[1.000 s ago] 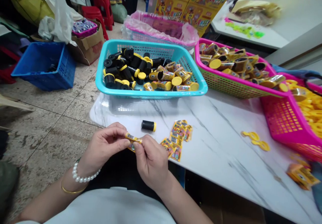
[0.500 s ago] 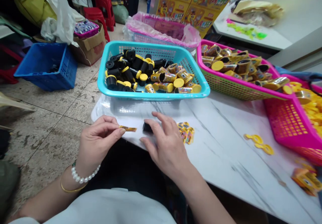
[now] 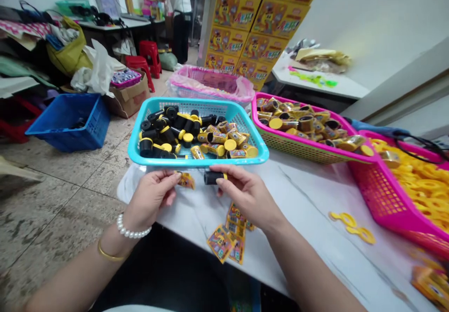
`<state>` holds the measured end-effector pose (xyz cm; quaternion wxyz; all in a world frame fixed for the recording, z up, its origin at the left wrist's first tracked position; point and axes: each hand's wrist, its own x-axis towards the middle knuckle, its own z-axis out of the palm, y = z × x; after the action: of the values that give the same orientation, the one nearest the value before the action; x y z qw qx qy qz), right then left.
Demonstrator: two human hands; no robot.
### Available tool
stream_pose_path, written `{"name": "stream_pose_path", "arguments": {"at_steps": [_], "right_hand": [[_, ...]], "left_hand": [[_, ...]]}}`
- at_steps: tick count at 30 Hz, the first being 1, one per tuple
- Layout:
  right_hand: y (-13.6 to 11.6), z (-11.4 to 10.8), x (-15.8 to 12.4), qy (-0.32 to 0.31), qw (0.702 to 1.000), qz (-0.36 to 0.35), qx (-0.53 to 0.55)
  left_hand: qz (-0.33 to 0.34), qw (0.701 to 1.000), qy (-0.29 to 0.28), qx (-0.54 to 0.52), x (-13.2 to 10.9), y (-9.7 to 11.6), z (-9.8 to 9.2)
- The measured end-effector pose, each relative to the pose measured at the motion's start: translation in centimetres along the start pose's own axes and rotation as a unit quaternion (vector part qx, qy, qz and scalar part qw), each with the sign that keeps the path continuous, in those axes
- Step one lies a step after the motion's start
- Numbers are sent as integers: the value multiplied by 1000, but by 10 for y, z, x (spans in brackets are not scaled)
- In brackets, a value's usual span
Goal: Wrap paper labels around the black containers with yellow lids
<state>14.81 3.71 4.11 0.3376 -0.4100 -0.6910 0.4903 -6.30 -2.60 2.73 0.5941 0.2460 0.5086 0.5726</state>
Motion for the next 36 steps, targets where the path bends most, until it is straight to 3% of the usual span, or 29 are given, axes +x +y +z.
{"name": "stream_pose_path", "arguments": {"at_steps": [4, 9, 14, 18, 29, 36], "right_hand": [[7, 2, -9, 33, 990, 32, 131], [4, -2, -15, 14, 983, 8, 182], [0, -1, -16, 26, 993, 9, 114], [-1, 2, -20, 48, 996, -4, 71], [1, 9, -27, 31, 998, -60, 7], [5, 5, -25, 104, 988, -105, -54]], "left_hand": [[-83, 995, -33, -51, 6, 2, 9], [-126, 988, -46, -82, 7, -1, 19], [-157, 977, -94, -111, 7, -7, 24], [-161, 976, -90, -119, 9, -11, 25], [-145, 981, -103, -83, 8, -18, 25], [-114, 989, -89, -21, -2, -14, 18]]}}
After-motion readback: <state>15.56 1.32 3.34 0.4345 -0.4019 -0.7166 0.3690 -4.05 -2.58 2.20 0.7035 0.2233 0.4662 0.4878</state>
